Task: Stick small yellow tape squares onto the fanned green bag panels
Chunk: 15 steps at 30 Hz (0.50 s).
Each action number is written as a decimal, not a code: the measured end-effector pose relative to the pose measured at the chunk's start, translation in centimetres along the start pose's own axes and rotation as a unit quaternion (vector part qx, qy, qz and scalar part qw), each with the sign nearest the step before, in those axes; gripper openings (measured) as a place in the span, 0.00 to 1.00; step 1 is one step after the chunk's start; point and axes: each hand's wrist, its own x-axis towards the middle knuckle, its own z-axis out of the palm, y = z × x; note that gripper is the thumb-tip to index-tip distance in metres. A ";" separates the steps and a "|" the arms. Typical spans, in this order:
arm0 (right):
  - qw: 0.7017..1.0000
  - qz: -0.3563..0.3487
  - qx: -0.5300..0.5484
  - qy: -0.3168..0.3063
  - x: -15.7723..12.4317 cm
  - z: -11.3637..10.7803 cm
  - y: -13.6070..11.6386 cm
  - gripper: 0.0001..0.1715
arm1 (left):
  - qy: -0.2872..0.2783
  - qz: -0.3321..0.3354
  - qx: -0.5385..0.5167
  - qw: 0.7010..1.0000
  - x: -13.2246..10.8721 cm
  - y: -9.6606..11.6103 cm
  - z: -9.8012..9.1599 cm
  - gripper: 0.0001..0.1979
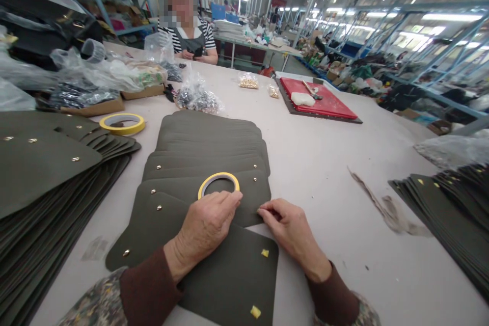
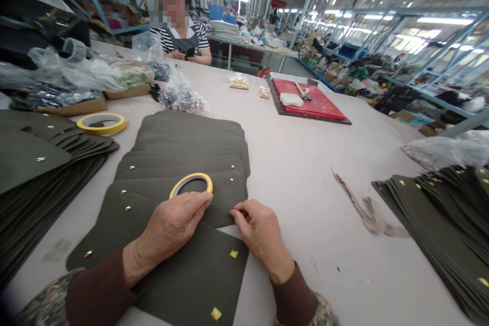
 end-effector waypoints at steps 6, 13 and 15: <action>0.995 0.010 -0.095 -0.020 0.6 0.8 -0.7 0.08 | 0.015 -0.001 -0.018 1.000 0.3 0.2 -0.6 0.09; 0.984 0.034 0.026 -0.174 0.6 -1.4 -0.7 0.08 | 0.022 0.019 -0.078 0.997 0.3 1.1 -2.0 0.19; 0.991 0.018 0.065 -0.115 0.4 -1.6 -1.0 0.08 | 0.018 0.017 -0.078 0.997 0.2 1.4 -2.0 0.19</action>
